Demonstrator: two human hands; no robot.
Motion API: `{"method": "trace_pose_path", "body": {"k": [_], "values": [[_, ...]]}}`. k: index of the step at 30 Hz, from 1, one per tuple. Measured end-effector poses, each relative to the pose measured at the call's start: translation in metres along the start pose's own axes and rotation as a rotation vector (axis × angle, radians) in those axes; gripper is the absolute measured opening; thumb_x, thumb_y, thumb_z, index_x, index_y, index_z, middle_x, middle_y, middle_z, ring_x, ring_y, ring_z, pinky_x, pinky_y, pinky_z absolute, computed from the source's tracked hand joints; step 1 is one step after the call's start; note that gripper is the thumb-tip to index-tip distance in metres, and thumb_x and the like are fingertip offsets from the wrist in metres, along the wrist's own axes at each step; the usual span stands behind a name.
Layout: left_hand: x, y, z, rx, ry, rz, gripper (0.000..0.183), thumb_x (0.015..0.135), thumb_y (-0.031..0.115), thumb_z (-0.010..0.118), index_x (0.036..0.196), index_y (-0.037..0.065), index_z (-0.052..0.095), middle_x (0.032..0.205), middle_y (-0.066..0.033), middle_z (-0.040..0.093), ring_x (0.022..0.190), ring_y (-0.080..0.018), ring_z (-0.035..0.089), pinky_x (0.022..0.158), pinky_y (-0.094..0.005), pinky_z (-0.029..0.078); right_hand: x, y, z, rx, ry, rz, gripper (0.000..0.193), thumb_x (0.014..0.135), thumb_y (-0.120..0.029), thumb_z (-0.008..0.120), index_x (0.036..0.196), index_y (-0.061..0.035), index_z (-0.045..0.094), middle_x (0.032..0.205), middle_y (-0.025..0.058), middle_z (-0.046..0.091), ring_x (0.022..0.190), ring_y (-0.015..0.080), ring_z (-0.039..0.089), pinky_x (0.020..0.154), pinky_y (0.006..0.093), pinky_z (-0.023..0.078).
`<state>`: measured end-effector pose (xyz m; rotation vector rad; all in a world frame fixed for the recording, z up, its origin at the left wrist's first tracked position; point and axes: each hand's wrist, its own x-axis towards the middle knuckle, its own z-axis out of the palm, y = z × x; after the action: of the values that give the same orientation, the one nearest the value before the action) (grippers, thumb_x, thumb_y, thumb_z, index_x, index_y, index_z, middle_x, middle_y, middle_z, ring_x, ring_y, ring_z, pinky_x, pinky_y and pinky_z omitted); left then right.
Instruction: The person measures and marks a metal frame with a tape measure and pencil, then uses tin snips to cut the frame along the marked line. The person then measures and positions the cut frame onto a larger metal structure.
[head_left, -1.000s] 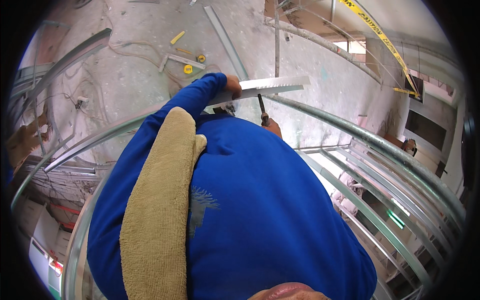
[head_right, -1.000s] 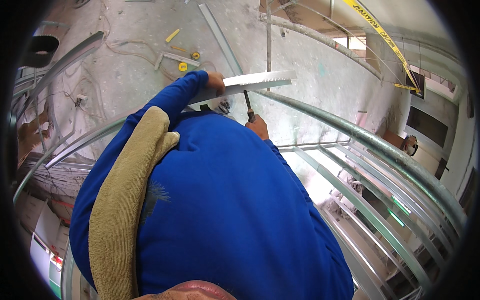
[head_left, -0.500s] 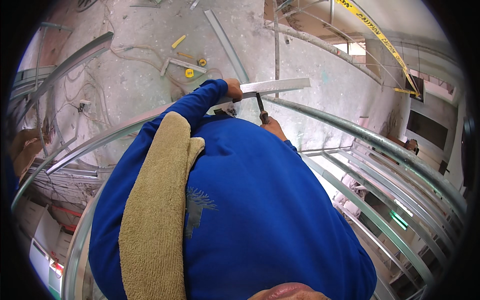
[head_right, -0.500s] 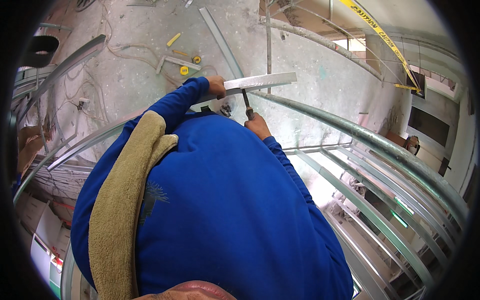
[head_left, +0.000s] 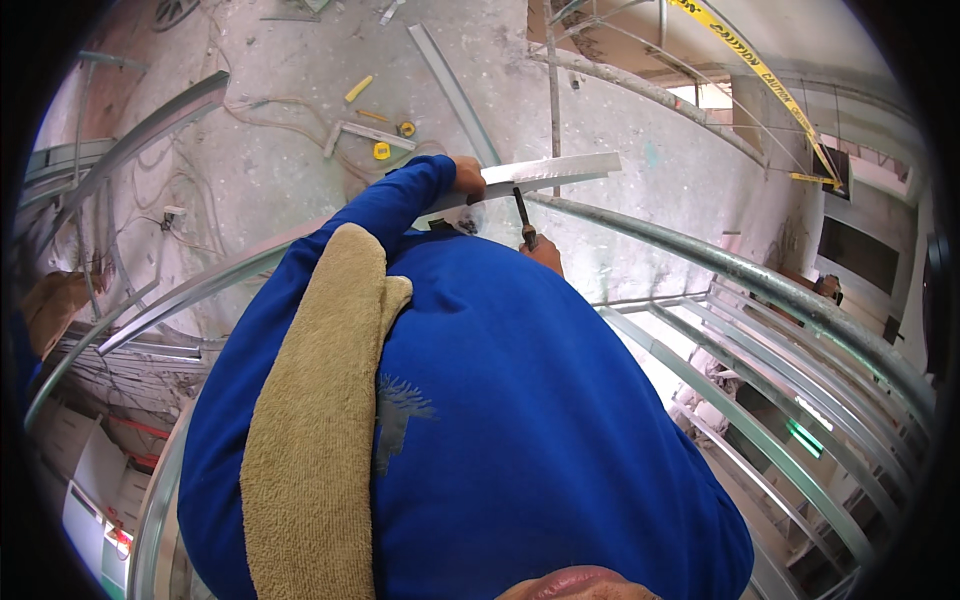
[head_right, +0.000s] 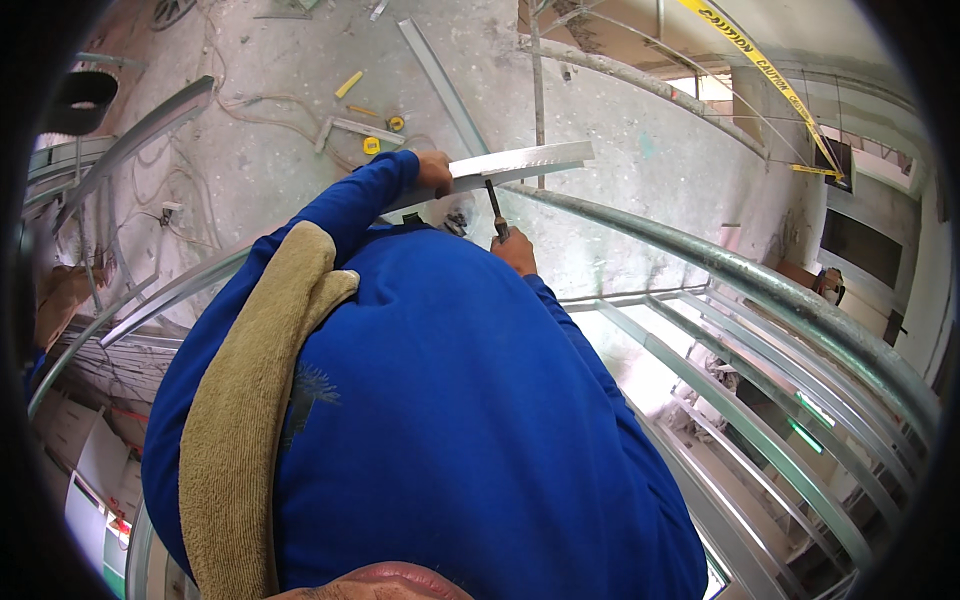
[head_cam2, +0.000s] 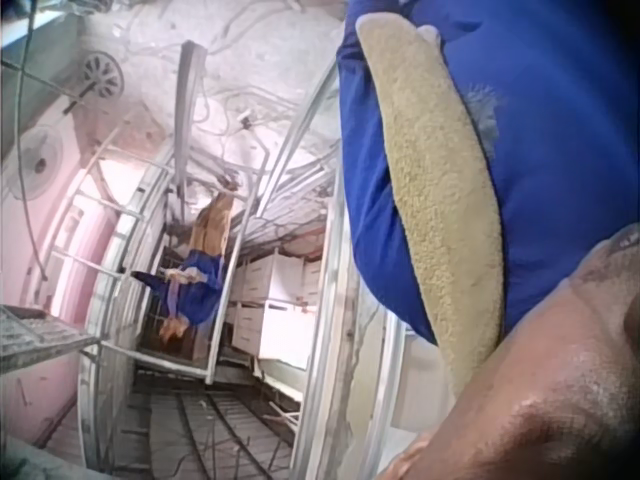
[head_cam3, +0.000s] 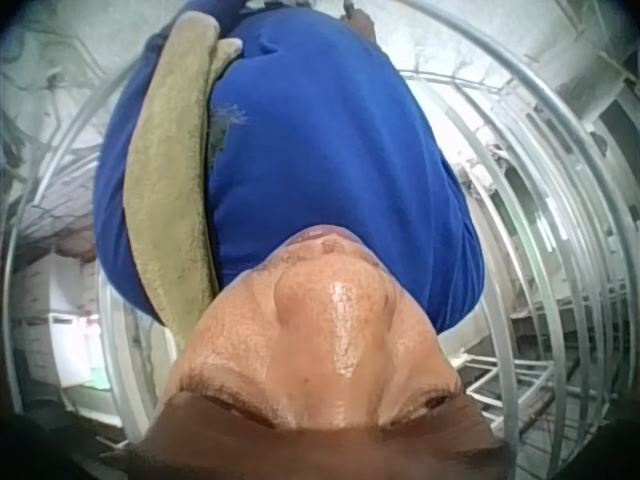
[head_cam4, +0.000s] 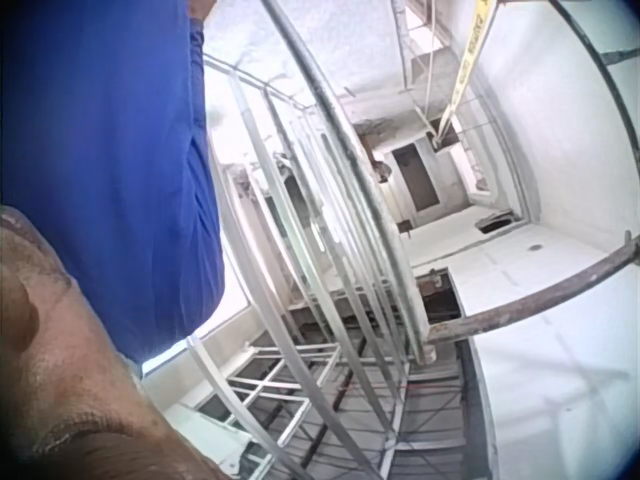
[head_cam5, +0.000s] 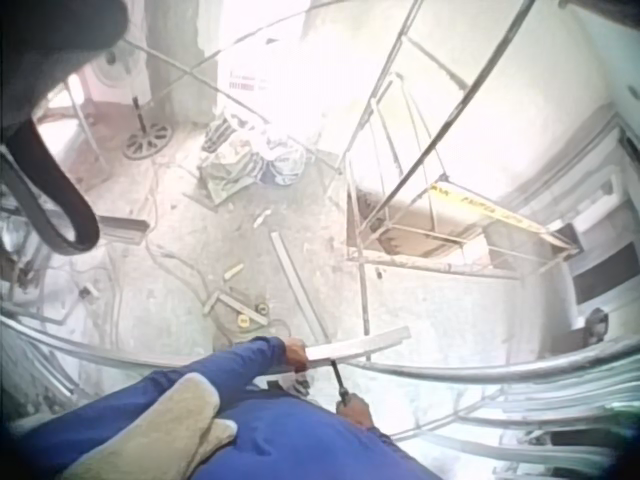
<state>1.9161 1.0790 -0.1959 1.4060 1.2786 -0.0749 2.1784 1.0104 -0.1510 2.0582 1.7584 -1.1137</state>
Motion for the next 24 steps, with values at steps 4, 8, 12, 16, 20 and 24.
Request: {"method": "trace_pose_path", "body": {"k": [4, 8, 12, 16, 20, 24], "values": [[0.000, 0.000, -0.003, -0.033, -0.011, -0.021, 0.049, 0.053, 0.022, 0.072, 0.097, 0.000, 0.074, 0.096, -0.0216, 0.071, 0.085, -0.0342, 0.069, 0.075, -0.0383, 0.054, 0.000, -0.003, -0.006, -0.024, -0.040, -0.043, 0.038, 0.085, -0.030, 0.064, 0.101, 0.0052, 0.061, 0.099, 0.0286, 0.067, 0.098, 0.0440, 0.064, 0.083, 0.0480, 0.050], [0.000, -0.002, 0.001, -0.023, 0.058, -0.047, 0.045, 0.053, 0.021, 0.073, 0.093, 0.002, 0.074, 0.093, -0.0213, 0.071, 0.084, -0.0339, 0.069, 0.074, -0.0384, 0.053, 0.002, -0.005, -0.028, 0.062, -0.181, -0.048, 0.043, 0.084, -0.031, 0.066, 0.103, 0.0068, 0.060, 0.102, 0.0284, 0.066, 0.100, 0.0424, 0.064, 0.085, 0.0451, 0.049], [-0.001, -0.002, 0.004, -0.017, 0.078, -0.003, 0.041, 0.053, 0.021, 0.073, 0.089, 0.001, 0.074, 0.090, -0.0209, 0.072, 0.083, -0.0339, 0.069, 0.072, -0.0389, 0.053, 0.010, -0.008, -0.037, -0.004, -0.180, -0.071, 0.046, 0.082, -0.031, 0.067, 0.106, 0.0079, 0.060, 0.102, 0.0281, 0.066, 0.101, 0.0419, 0.063, 0.086, 0.0439, 0.049], [-0.004, -0.001, 0.006, -0.046, 0.097, -0.010, 0.039, 0.054, 0.021, 0.073, 0.087, 0.000, 0.074, 0.087, -0.0211, 0.072, 0.080, -0.0337, 0.069, 0.071, -0.0387, 0.053, 0.017, -0.011, -0.037, -0.038, -0.173, -0.044, 0.047, 0.080, -0.029, 0.068, 0.106, 0.0092, 0.060, 0.103, 0.0296, 0.065, 0.101, 0.0431, 0.063, 0.087, 0.0456, 0.049], [-0.005, 0.000, 0.007, -0.054, 0.118, -0.007, 0.039, 0.054, 0.021, 0.073, 0.086, 0.000, 0.074, 0.085, -0.0216, 0.071, 0.078, -0.0334, 0.069, 0.070, -0.0377, 0.053, 0.021, -0.009, -0.037, -0.099, -0.188, -0.052, 0.046, 0.078, -0.026, 0.066, 0.106, 0.0103, 0.061, 0.103, 0.0317, 0.065, 0.103, 0.0446, 0.062, 0.088, 0.0469, 0.049], [-0.006, 0.000, 0.008, -0.061, 0.111, 0.004, 0.040, 0.053, 0.021, 0.073, 0.087, 0.000, 0.074, 0.085, -0.0217, 0.071, 0.077, -0.0333, 0.069, 0.069, -0.0376, 0.053, 0.026, -0.002, -0.032, -0.163, -0.202, -0.056, 0.042, 0.079, -0.024, 0.063, 0.103, 0.0103, 0.061, 0.099, 0.0313, 0.066, 0.101, 0.0456, 0.063, 0.086, 0.0475, 0.050]]}}
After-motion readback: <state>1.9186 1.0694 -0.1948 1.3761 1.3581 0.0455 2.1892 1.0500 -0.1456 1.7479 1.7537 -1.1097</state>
